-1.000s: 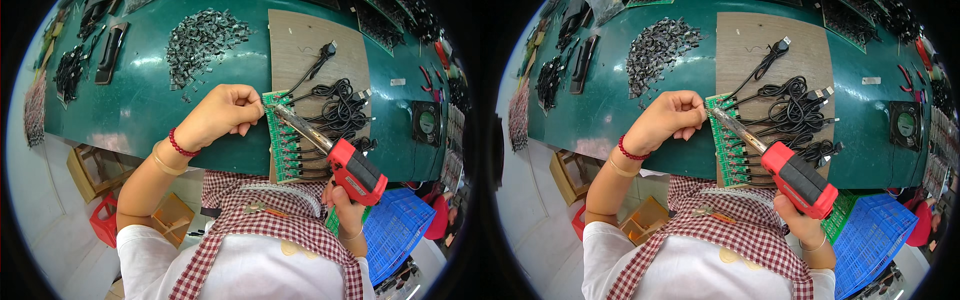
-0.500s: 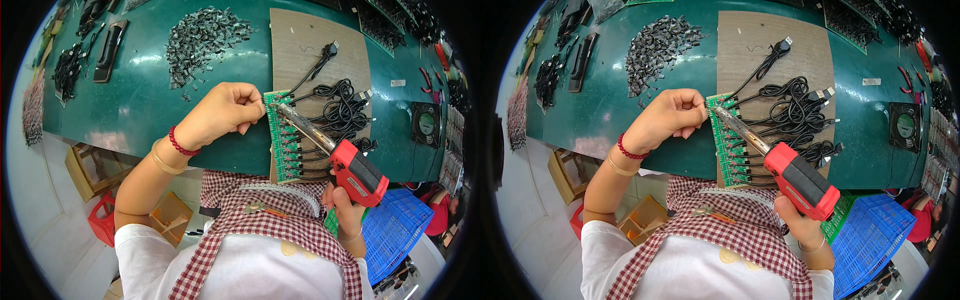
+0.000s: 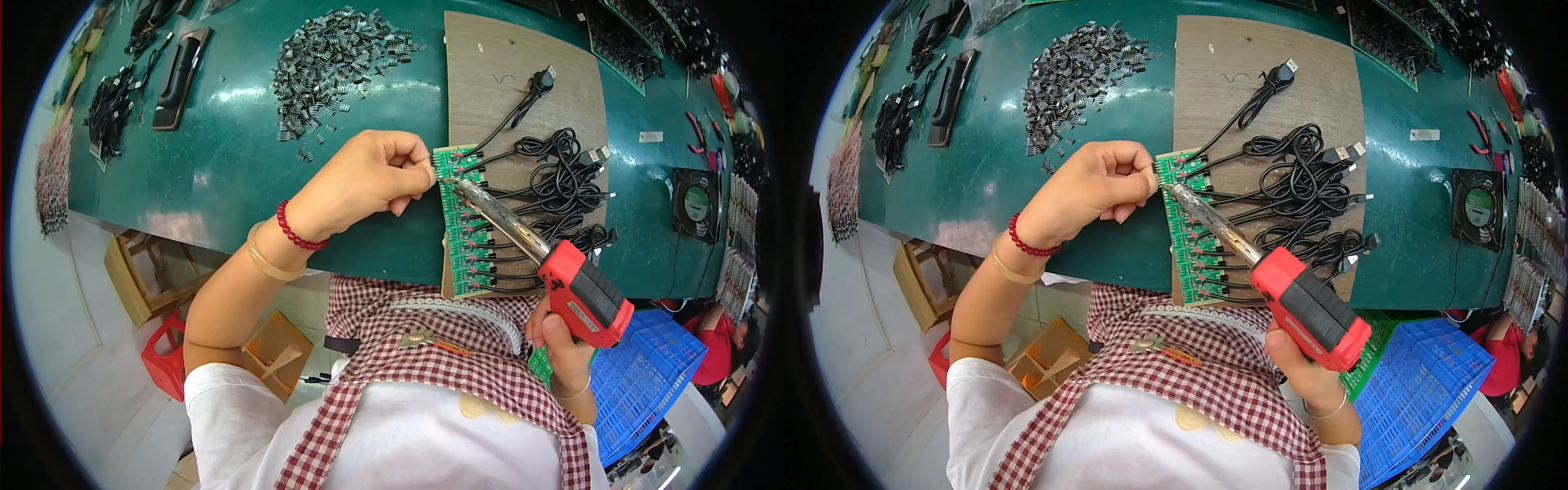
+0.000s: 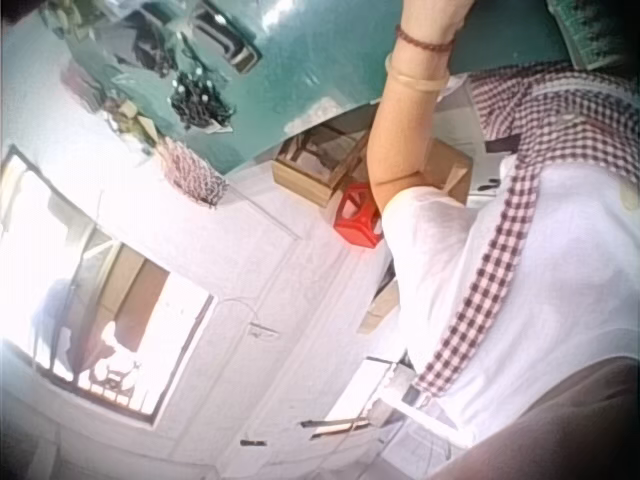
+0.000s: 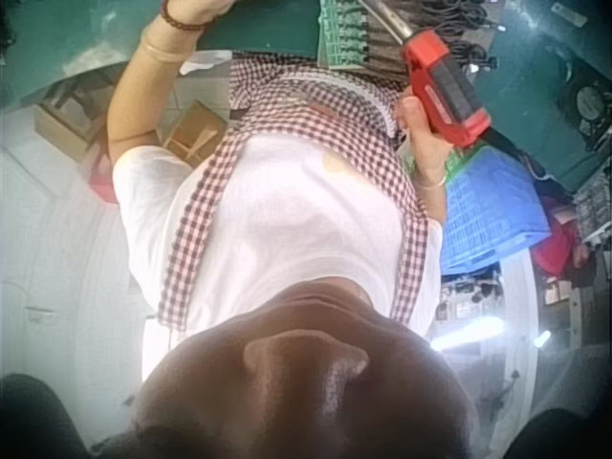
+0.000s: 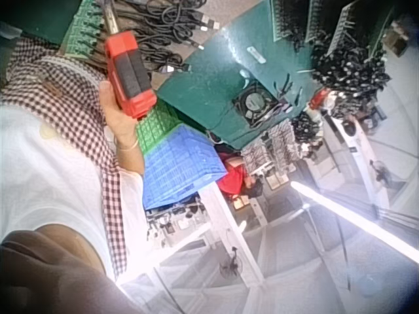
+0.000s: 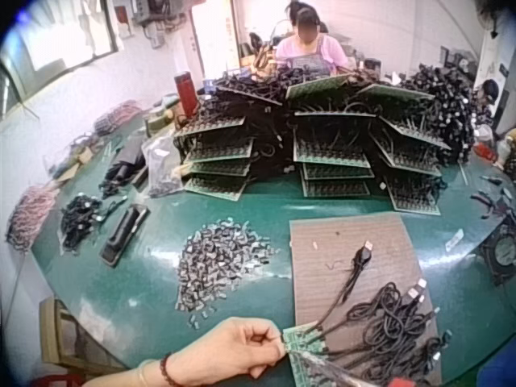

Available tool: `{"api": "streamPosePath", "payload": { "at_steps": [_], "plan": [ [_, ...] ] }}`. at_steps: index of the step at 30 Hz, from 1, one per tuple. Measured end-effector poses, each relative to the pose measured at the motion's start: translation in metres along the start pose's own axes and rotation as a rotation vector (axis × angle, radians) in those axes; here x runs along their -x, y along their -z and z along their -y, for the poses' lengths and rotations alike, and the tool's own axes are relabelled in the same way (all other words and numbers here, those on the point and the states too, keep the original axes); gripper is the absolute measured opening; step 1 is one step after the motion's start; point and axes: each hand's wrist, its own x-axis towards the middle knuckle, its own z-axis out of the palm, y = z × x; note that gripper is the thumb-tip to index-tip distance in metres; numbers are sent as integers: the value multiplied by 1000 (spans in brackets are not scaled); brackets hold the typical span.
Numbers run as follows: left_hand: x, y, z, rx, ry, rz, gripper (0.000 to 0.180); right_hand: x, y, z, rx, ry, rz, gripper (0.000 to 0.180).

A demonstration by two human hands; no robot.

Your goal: The person solders electronic components onto circuit boards using a soldering iron, setting finished boards aside and retrieving new ones to solder.

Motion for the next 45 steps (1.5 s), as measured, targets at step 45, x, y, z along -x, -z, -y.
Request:
{"api": "streamPosePath", "payload": {
  "at_steps": [45],
  "plan": [
    [0, 40, 5, -1370, -406, -748, 13, -5, -7, 18, -258, 94, -166, 38]
  ]
}}
